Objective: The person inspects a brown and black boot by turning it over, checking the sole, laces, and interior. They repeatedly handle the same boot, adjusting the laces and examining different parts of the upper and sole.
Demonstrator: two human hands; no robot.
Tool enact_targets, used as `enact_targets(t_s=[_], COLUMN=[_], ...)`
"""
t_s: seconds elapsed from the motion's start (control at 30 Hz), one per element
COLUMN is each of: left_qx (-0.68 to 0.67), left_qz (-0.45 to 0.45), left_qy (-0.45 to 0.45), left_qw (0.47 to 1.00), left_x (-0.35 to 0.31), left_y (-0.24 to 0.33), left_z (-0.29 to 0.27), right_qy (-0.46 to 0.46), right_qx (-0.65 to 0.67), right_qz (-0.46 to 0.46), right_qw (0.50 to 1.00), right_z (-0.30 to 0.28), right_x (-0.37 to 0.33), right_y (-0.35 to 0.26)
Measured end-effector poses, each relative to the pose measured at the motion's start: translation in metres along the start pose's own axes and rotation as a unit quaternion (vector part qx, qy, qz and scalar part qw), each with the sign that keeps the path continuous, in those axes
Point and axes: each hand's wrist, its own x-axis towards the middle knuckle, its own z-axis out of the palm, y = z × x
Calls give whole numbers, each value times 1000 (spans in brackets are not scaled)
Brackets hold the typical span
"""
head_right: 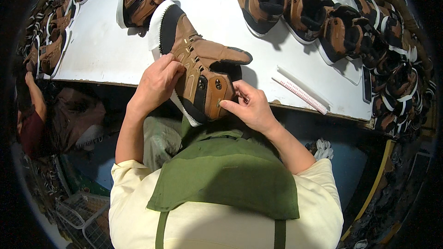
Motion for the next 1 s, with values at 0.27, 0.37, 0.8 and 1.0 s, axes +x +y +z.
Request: enact_targets(t_s=[0.27,0.37,0.8,1.0], left_qx=[-211,-235,-198,-162], left_qz=[-87,-114,-73,-55], left_qy=[83,100,135,147], left_qw=[970,960,968,974], left_x=[-22,-22,-32,-28], left_y=[1,4,0,2], left_z=[3,5,28,30], right_qy=[0,-1,5,-15], right_qx=[28,25,48,67], right_qz=[2,-3,11,51], right_qw=[1000,1000,999,996], right_z=[-2,-2,-6,-10], right_x=[1,2,2,3], right_y=[4,3,18,11])
